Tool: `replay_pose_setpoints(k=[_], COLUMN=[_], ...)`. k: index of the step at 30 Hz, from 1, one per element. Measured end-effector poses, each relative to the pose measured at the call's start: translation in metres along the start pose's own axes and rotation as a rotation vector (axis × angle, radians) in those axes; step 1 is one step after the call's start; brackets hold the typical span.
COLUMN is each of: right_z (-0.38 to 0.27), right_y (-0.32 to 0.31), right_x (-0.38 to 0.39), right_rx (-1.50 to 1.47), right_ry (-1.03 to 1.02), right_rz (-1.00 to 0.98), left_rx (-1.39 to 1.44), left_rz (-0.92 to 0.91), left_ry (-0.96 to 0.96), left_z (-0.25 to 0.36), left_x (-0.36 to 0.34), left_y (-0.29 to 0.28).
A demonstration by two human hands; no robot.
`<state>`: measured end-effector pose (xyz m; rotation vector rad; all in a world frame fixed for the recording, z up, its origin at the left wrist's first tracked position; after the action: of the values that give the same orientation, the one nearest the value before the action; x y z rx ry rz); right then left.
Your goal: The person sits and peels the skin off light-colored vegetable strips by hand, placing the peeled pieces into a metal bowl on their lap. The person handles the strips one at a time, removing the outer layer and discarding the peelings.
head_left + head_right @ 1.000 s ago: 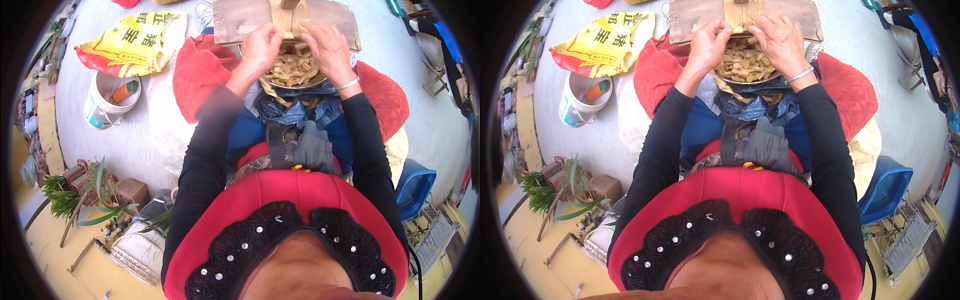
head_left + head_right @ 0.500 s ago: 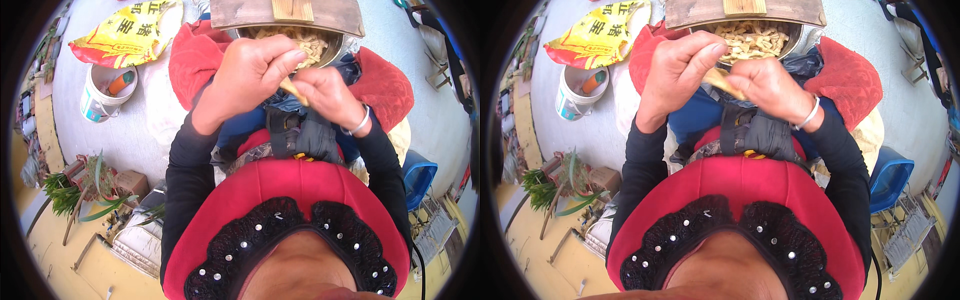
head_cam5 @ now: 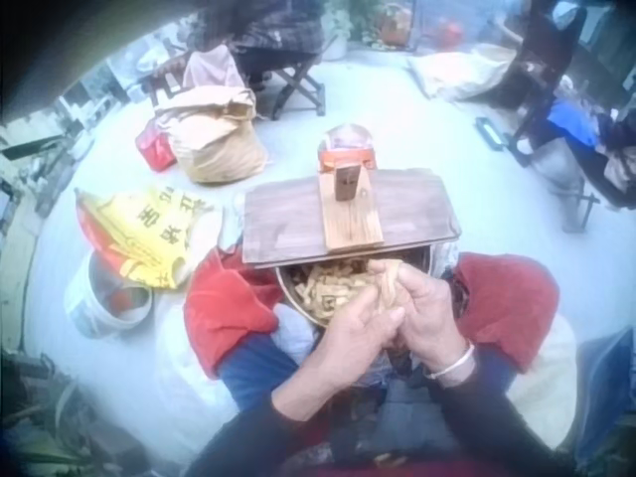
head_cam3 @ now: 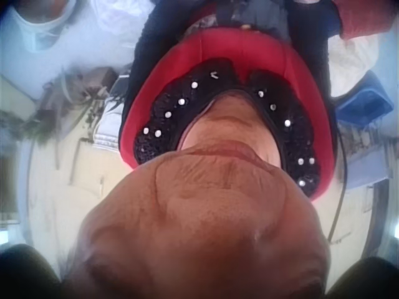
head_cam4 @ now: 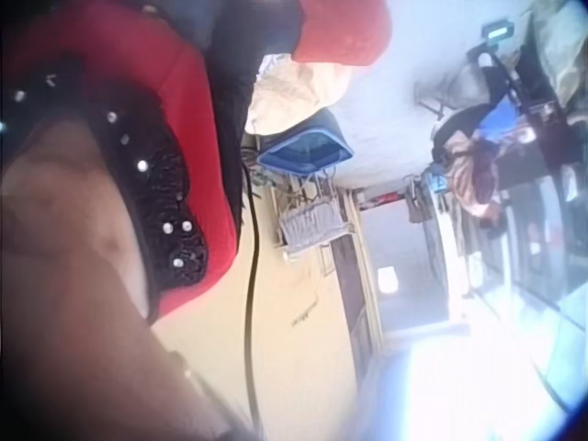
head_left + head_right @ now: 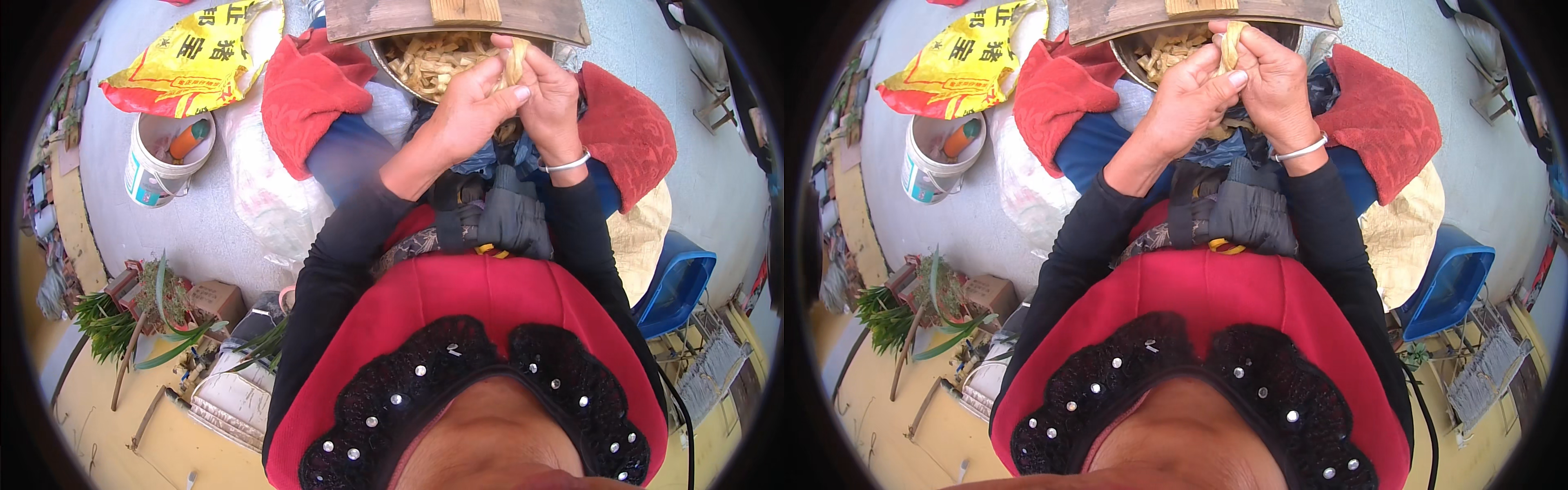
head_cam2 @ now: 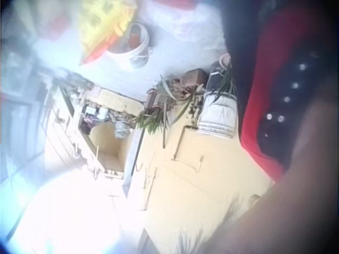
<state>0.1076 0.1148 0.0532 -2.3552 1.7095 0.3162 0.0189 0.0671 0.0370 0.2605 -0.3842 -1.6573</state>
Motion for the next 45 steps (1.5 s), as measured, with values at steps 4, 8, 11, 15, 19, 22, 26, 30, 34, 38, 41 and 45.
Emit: replay_pose_setpoints(k=[4,8,11,15,19,22,26,30,34,38,41,45], right_z=[0.002,0.009,0.034,0.077,0.069,0.076,0.045,0.005,-0.002,0.054,0.064,0.046], right_y=[-0.001,-0.002,0.002,0.009,0.027,0.021,0.017,0.015,0.011,-0.012,-0.006,-0.022], right_x=[0.005,0.008,0.022,0.046,0.055,0.049,0.027,0.017,0.013,0.004,0.01,-0.002], right_rx=[0.465,0.615,0.345,-0.249,-0.969,-0.953,-0.347,0.21,0.117,-0.458,-0.622,-0.314], right_ry=[-0.006,-0.035,0.136,0.597,0.854,0.799,0.348,-0.169,-0.122,0.178,0.379,0.321], right_rz=[-0.041,-0.133,-0.196,-0.308,-0.231,-0.228,-0.151,-0.133,-0.042,0.077,0.012,-0.045], left_rx=[0.029,-0.815,-1.329,-1.293,-1.081,-0.967,-1.139,-1.084,-0.317,0.166,-0.245,-1.057], left_rz=[-0.011,0.116,0.206,0.268,0.221,0.154,0.245,0.297,0.258,0.037,0.113,0.255], left_ry=[-0.265,0.078,0.269,0.484,0.49,0.338,0.243,0.157,-0.174,-0.336,-0.169,0.12], left_z=[-0.019,-0.016,0.009,0.008,0.001,0.01,0.024,0.009,-0.029,-0.043,-0.036,-0.007], left_x=[0.002,0.008,0.022,0.034,0.026,0.021,0.012,0.003,0.001,0.033,0.045,0.053], left_y=[-0.019,-0.043,-0.032,-0.028,-0.033,-0.028,-0.027,-0.037,-0.06,-0.047,-0.063,-0.067])
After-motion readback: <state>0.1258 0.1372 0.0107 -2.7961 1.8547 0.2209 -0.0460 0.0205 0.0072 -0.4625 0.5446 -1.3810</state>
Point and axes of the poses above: each hand's wrist, its own x-axis away from the middle knuckle, its own y-axis out of the palm, z = x × y, the point moved 7 cm from there along -x, towards the middle knuckle, and after that the axes turned 8 degrees about -x, right-handed, at the moved point
